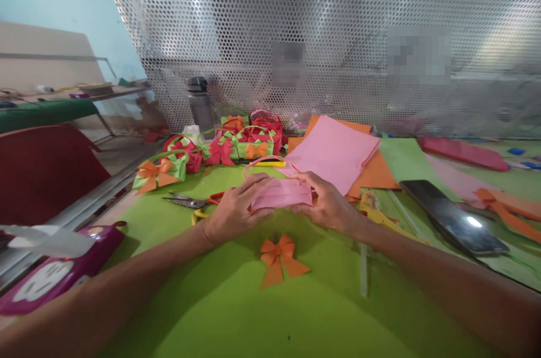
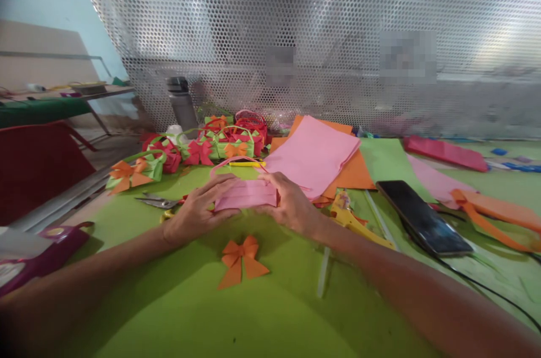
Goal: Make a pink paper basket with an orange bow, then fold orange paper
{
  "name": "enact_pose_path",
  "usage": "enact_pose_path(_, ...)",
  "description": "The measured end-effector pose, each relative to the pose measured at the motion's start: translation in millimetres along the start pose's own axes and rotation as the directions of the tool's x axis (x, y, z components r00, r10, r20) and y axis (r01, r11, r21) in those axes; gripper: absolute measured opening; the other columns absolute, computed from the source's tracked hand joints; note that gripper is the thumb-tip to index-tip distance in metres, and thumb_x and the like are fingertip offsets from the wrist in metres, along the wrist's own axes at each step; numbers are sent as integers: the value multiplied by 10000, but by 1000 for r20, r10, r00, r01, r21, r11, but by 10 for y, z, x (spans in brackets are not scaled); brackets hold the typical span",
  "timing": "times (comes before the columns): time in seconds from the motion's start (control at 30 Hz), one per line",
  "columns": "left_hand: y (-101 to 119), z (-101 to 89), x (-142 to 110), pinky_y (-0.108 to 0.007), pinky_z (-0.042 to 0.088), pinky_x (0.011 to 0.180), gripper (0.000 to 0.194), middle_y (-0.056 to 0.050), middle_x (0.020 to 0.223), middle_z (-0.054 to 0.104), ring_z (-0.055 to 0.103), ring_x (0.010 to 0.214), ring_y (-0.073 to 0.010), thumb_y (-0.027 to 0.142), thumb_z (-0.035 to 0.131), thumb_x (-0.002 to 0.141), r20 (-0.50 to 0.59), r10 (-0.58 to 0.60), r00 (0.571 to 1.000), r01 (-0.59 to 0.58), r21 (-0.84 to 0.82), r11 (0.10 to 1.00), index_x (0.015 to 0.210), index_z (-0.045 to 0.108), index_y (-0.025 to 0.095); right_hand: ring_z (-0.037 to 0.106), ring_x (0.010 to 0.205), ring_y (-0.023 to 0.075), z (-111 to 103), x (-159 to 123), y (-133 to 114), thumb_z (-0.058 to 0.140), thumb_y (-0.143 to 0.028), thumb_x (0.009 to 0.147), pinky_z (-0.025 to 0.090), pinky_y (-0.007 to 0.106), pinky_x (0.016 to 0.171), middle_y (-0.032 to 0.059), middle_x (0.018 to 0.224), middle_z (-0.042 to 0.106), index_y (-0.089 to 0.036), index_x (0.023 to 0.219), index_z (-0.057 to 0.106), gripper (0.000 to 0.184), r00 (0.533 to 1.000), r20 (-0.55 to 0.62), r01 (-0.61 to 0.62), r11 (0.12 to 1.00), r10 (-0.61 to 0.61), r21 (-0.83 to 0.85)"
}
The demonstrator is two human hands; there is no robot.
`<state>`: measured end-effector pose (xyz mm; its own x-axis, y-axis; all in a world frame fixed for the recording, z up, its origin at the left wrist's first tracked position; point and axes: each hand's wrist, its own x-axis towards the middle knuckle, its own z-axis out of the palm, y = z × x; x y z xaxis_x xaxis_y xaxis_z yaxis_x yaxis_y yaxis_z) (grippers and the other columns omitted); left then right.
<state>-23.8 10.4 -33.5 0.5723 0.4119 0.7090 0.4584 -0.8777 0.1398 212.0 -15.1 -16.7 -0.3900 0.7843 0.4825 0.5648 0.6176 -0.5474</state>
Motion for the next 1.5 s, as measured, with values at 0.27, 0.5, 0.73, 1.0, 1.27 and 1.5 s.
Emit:
enact_pose_path(0.27, 47, -3, 11, -351, 510, 920, 473, -140, 1222, 581, 576, 1115, -235, 339, 589, 862, -26, 16, 1000, -16, 15, 1000, 1288, 477, 168, 535, 1137, 293, 46, -25, 31, 669, -527, 726, 462, 459, 937, 151, 1213, 533, -192, 1291, 421, 702, 993, -65, 91, 982, -103, -167)
enact_pose_path(0.5, 37, -2, 13, -372, 524, 898, 476, -167, 1195, 595, 591, 1095, -249, 351, 585, 860, -40, 50, 998, -49, 36, 998, 1278, 478, 148, 522, 1154, 270, 50, -26, 31, 668, -388, 770, 453, 432, 961, 142, 1200, 539, -190, 1228, 471, 536, 979, -75, 178, 971, -192, -157)
enact_pose_path(0.73, 2, 5, 12, -347, 526, 893, 474, -155, 1207, 590, 593, 1097, -233, 324, 577, 871, -62, 56, 997, -51, 87, 995, 1294, 447, 158, 481, 1213, 263, -112, 46, 66, 717, -358, 728, 457, 425, 957, 126, 1318, 479, -227, 1314, 405, 677, 985, 108, 152, 969, -133, -193)
enact_pose_path(1.0, 81, -22, 7, -303, 563, 782, 486, -115, 1247, 585, 616, 1063, -244, 303, 554, 884, -5, 77, 997, -75, 170, 983, 1337, 398, 218, 615, 1010, 241, -702, 211, -172, 685, -385, 761, 499, 383, 846, 122, 1184, 604, -172, 1246, 490, 564, 1000, 14, -6, 949, 11, -315)
enact_pose_path(1.27, 147, -30, 26, -278, 568, 671, 444, -116, 1202, 619, 635, 1029, -238, 386, 511, 906, 3, 102, 995, -99, 257, 961, 1299, 443, 190, 664, 714, 275, -943, -317, -94, 651, -372, 764, 453, 337, 596, 68, 743, 701, -193, 858, 656, 203, 889, 92, -253, 650, 448, -716)
enact_pose_path(1.5, 159, -5, 37, -291, 559, 786, 462, -127, 1189, 617, 625, 1044, -225, 403, 551, 883, -32, 77, 997, -70, 180, 981, 1277, 474, 174, 682, 740, 317, -984, -1091, 139, 610, -366, 790, 442, 340, 565, 102, 782, 713, -226, 1050, 620, 295, 849, 34, -317, 560, 527, -766)
